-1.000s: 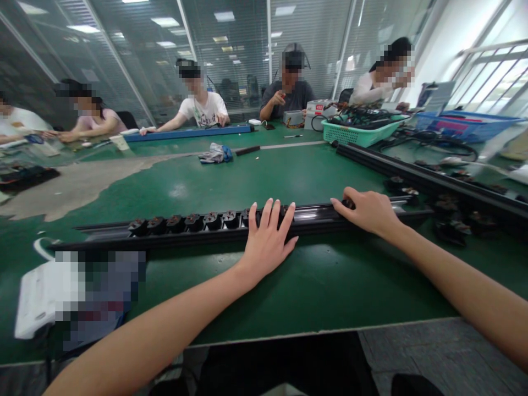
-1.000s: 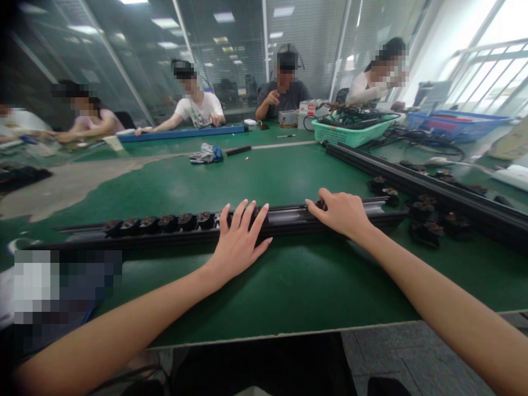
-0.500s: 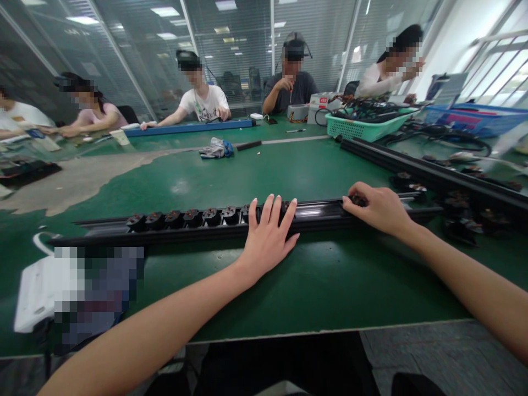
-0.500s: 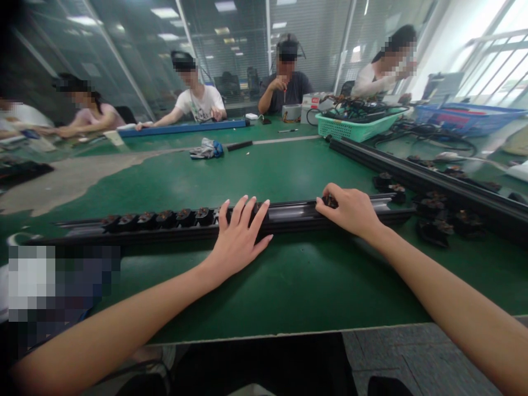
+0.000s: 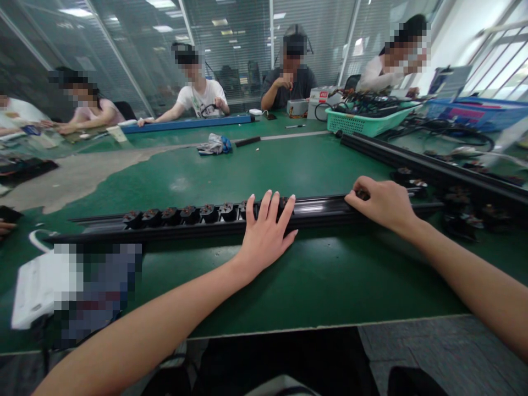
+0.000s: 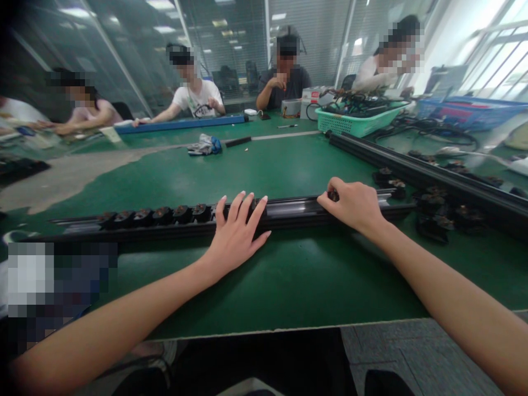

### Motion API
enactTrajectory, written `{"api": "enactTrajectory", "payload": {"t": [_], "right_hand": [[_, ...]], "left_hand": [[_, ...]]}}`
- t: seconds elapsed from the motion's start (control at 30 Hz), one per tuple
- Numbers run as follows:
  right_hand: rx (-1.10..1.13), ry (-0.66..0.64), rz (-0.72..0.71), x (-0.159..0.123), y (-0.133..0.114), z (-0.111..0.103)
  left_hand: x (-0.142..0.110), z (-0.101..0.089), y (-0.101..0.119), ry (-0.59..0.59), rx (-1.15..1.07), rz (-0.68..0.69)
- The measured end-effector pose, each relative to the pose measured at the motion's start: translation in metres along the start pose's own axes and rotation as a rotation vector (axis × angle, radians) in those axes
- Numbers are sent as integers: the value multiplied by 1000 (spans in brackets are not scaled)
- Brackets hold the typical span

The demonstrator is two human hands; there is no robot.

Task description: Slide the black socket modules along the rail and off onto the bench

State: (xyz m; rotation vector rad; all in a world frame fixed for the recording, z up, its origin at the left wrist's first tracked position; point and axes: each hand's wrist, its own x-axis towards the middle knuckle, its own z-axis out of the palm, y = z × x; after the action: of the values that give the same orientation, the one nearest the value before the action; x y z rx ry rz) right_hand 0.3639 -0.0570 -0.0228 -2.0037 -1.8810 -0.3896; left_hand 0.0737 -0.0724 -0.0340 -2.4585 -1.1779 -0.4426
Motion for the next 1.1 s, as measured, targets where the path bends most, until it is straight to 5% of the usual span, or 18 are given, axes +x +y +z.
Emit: {"api": "enactTrajectory", "payload": {"t": [1.1], "right_hand": [[-166,-166,30,4,11,-16]], "left_hand": [[0,-2,2,-13,-24,-6]]}}
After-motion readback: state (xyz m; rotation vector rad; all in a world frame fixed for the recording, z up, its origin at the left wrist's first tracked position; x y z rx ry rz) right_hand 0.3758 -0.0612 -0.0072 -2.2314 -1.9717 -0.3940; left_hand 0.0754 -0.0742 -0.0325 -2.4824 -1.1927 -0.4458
